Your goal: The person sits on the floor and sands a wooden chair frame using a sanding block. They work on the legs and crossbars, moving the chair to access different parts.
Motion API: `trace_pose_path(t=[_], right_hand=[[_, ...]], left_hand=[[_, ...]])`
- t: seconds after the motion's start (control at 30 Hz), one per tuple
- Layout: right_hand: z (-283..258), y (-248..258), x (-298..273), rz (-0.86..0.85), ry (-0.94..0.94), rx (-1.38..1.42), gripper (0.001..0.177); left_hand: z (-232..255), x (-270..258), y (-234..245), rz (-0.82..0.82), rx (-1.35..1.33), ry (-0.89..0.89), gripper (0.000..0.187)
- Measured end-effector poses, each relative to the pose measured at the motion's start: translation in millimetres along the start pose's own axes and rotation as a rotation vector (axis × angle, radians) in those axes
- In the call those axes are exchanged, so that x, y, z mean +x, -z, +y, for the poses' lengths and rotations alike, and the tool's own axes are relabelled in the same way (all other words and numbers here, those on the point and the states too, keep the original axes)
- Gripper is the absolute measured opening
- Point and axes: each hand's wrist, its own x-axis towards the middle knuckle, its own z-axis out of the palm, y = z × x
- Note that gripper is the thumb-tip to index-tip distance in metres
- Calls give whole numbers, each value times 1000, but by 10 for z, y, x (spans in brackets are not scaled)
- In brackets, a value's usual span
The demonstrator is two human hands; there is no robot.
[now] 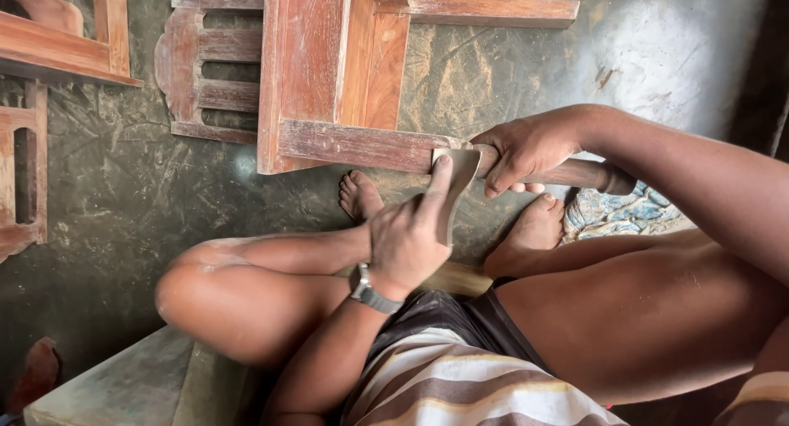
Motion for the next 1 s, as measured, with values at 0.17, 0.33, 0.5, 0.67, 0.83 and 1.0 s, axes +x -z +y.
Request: trace_pose_path(t=[0.17, 0.33, 0.5, 0.67, 0.83, 1.0], right_hand=[[19, -20, -41, 42, -26, 23, 25], [40, 16, 14, 5, -37, 79, 23], [-87, 14, -44, 2, -43, 10, 28], [-109, -21, -100, 55, -77, -60, 35], [-25, -40, -145, 113, -90, -58, 36], [-229, -220, -517, 323, -117, -345, 59]], left_hand=[[-476, 25, 345, 22, 163, 265, 56], [-401, 79, 471, 89, 87, 416, 58], [159, -26, -80, 54, -9, 66, 61], [-51, 48, 227, -8, 82, -128, 69], [-542, -34, 634, -127, 17, -14, 40], [-1193, 31, 1227, -16, 72, 78, 37]])
